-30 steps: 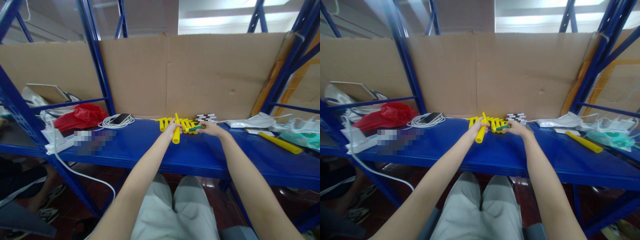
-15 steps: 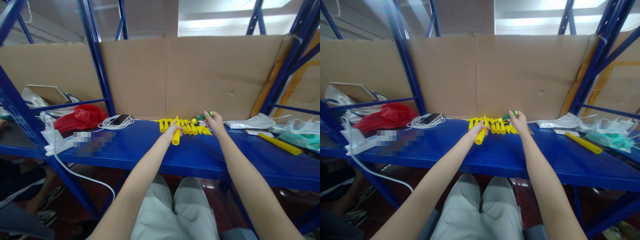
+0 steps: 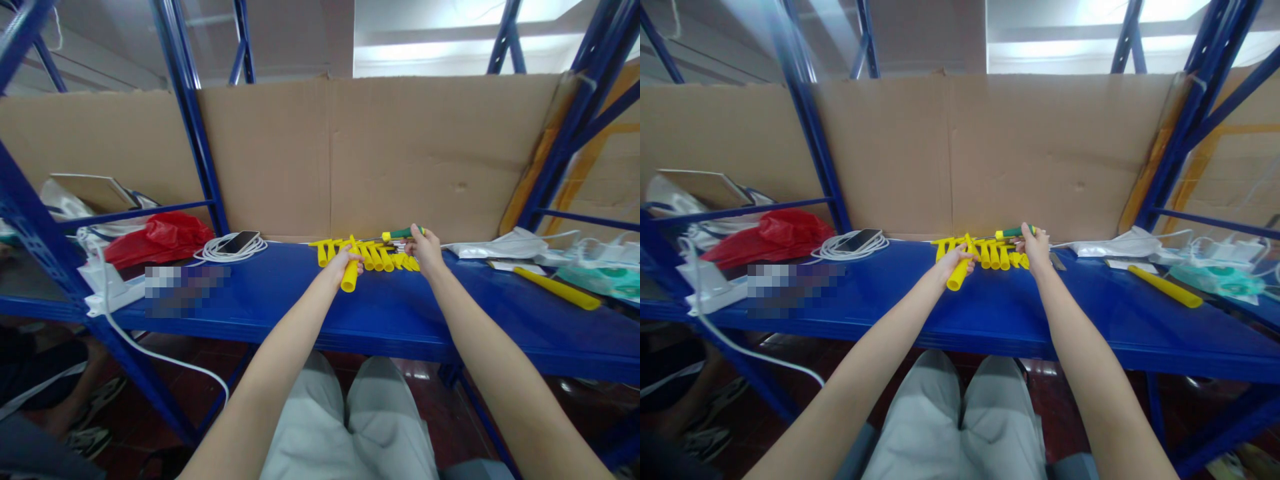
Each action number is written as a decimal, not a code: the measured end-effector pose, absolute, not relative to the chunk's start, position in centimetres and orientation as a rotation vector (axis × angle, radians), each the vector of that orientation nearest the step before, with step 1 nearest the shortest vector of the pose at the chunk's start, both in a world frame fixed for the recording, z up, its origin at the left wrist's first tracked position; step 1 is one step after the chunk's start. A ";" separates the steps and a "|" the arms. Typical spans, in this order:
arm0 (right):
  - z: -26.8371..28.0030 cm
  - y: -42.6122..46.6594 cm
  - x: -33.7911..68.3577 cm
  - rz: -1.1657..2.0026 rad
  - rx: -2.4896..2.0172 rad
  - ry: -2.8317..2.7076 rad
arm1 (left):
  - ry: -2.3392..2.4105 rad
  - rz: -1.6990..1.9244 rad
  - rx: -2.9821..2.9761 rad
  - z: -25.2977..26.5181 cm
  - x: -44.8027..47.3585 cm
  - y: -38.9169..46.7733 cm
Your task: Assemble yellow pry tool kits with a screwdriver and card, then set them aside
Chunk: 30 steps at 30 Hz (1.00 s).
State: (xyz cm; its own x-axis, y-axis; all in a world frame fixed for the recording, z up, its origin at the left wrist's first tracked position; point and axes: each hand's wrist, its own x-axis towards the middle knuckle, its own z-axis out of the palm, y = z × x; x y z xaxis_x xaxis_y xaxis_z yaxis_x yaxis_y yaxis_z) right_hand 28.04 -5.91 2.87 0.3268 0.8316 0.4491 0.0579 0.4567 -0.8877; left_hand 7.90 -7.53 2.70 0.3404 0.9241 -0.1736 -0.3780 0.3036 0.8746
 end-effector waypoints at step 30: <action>3.1 -6.7 27.1 0.797 -0.927 -1.002 | 0.828 1.017 0.907 2.5 8.1 -7.4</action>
State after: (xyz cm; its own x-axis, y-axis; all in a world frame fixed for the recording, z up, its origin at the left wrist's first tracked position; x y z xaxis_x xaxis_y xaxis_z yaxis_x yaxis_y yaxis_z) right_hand 27.06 -6.69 3.14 0.3370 0.8798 0.3352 -0.1286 0.3958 -0.9093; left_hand 8.09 -7.44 2.49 0.3081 0.9398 -0.1478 -0.3354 0.2527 0.9076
